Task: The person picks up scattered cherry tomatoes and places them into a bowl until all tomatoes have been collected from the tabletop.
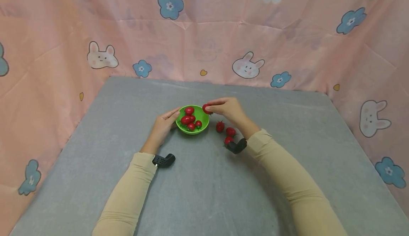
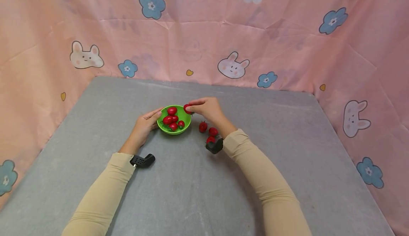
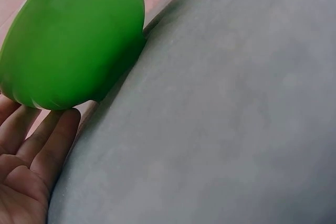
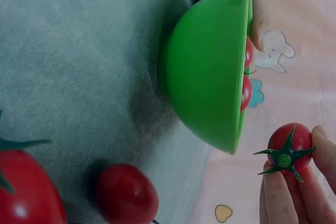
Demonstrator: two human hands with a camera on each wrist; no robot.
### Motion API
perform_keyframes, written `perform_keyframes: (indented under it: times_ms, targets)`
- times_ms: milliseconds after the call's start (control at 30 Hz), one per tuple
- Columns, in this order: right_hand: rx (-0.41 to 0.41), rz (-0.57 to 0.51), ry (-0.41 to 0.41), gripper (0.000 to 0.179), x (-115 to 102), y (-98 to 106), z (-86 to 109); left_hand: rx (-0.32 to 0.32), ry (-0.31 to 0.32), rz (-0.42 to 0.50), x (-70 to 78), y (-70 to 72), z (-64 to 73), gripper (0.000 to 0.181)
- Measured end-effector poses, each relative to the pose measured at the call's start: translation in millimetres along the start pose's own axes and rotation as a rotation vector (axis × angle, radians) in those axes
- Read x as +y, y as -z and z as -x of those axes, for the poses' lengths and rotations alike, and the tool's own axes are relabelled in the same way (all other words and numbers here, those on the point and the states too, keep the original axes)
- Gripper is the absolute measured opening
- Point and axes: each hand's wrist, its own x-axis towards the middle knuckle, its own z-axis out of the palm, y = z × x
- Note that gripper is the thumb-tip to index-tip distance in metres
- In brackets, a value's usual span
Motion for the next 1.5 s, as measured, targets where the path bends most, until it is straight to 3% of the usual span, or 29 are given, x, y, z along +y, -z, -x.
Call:
perform_keyframes:
  times_ms: [733, 1500]
  targets:
    - [-0.014, 0.144, 0.014, 0.036, -11.5, -18.0, -9.7, 0.002, 0.004, 0.001, -0.1, -0.6, -2.5, 0.043]
    - [-0.008, 0.266, 0.125, 0.03, -5.9, -37.6, -18.0, 0.005, 0.015, 0.014, 2.0, -0.7, 0.1, 0.042]
